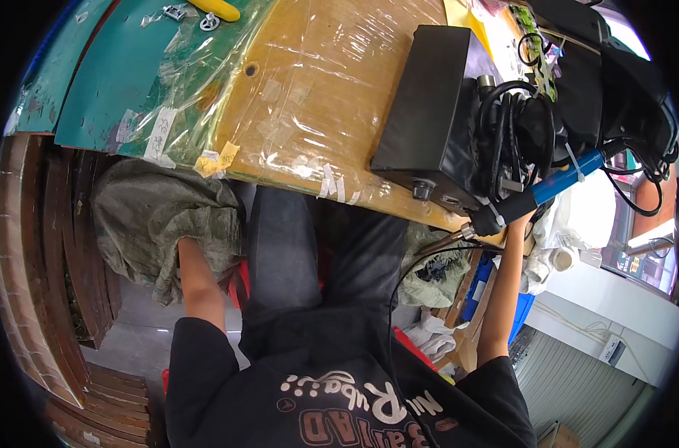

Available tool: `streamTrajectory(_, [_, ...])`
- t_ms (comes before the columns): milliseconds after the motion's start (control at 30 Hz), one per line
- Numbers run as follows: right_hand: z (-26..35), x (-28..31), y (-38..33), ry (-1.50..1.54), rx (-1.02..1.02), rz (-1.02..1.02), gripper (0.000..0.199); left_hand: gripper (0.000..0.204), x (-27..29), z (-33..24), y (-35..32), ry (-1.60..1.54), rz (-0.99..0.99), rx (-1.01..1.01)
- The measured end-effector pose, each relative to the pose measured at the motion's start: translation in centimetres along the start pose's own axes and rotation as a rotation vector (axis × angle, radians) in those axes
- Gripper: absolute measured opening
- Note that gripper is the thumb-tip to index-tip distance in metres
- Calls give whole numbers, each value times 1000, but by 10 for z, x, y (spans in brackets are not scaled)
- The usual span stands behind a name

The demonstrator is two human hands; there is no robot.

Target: Assembling small plastic housings or parts by snapping and fitting them together.

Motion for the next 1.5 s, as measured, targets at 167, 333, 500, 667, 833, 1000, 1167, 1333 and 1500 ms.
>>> streamTrajectory(167, [-8,0,0,16,-52,-30,17,26,-17,-9,-12,-15,40,1])
streamTrajectory(333, [-8,-3,3,127,-137,81,14,24,-18,0,-15,-11,77,41])
streamTrajectory(500, [6,0,2,172,-112,62,20,23,-17,26,-22,-9,82,73])
streamTrajectory(667, [7,6,6,86,-119,-25,20,22,-14,36,-22,-12,106,76])
streamTrajectory(833, [17,-3,9,47,-142,17,15,21,5,92,-53,-14,116,67])
streamTrajectory(1000, [11,7,10,22,-224,24,13,20,33,158,-84,6,144,9])
streamTrajectory(1167, [12,9,9,35,-211,11,15,19,70,160,-115,3,137,-6])
streamTrajectory(1333, [12,8,6,82,-224,-30,19,18,130,46,-232,-263,327,196])
streamTrajectory(1500, [2,11,3,118,-155,-262,14,25,175,-29,-327,-188,223,-43])
Point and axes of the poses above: each hand's wrist, its own y-axis towards the middle knuckle, its own x-axis out of the back of the hand, z = x × y, the point moved 3 cm from there along y, towards the middle knuckle, and after that the axes turned 5 degrees about -z, right-handed, at the moved point
